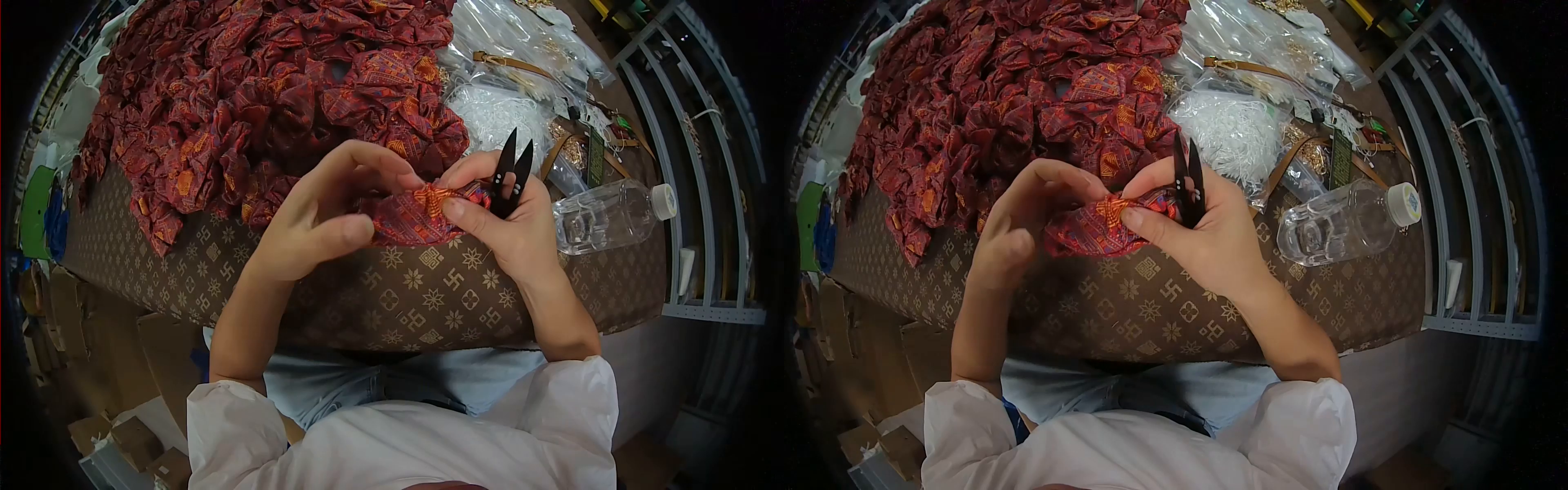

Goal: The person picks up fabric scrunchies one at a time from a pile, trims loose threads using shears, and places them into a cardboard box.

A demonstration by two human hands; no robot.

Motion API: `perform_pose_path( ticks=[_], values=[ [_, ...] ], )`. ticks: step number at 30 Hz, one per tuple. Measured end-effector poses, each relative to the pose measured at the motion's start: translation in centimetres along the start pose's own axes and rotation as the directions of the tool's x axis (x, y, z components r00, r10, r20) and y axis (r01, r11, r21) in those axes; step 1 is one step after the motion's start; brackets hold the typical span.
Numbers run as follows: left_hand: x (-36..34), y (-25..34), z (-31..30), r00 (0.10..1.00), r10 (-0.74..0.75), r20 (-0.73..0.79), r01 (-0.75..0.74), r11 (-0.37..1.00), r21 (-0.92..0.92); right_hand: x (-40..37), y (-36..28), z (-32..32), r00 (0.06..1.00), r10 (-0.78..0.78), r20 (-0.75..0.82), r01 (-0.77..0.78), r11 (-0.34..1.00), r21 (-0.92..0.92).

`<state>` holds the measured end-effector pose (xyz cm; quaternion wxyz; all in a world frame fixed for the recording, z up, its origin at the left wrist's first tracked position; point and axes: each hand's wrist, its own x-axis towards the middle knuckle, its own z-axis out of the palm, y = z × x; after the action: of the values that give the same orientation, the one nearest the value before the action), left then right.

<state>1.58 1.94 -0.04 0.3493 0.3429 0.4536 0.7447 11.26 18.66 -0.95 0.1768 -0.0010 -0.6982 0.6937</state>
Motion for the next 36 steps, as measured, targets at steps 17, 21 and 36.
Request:
perform_pose_path(
  ticks=[17, 21, 36],
  values=[
    [-0.2, -1.8, -0.7, 0.888, 0.433, 0.157, -0.423, 0.631, 0.65, 0.4, 0.6, -0.1, 0.962, -0.037, 0.271, 0.118, 0.951, -0.287],
    [-0.3, -1.8, -0.7, 0.883, 0.439, 0.164, -0.434, 0.635, 0.639, 0.5, 0.3, -0.5, 0.949, 0.006, 0.315, 0.072, 0.969, -0.235],
    [-0.5, -1.5, -0.3, 0.986, 0.143, -0.083, -0.081, 0.857, 0.509, -0.1, 0.5, -0.1, 0.956, -0.263, 0.13, 0.293, 0.893, -0.342]
  ],
)
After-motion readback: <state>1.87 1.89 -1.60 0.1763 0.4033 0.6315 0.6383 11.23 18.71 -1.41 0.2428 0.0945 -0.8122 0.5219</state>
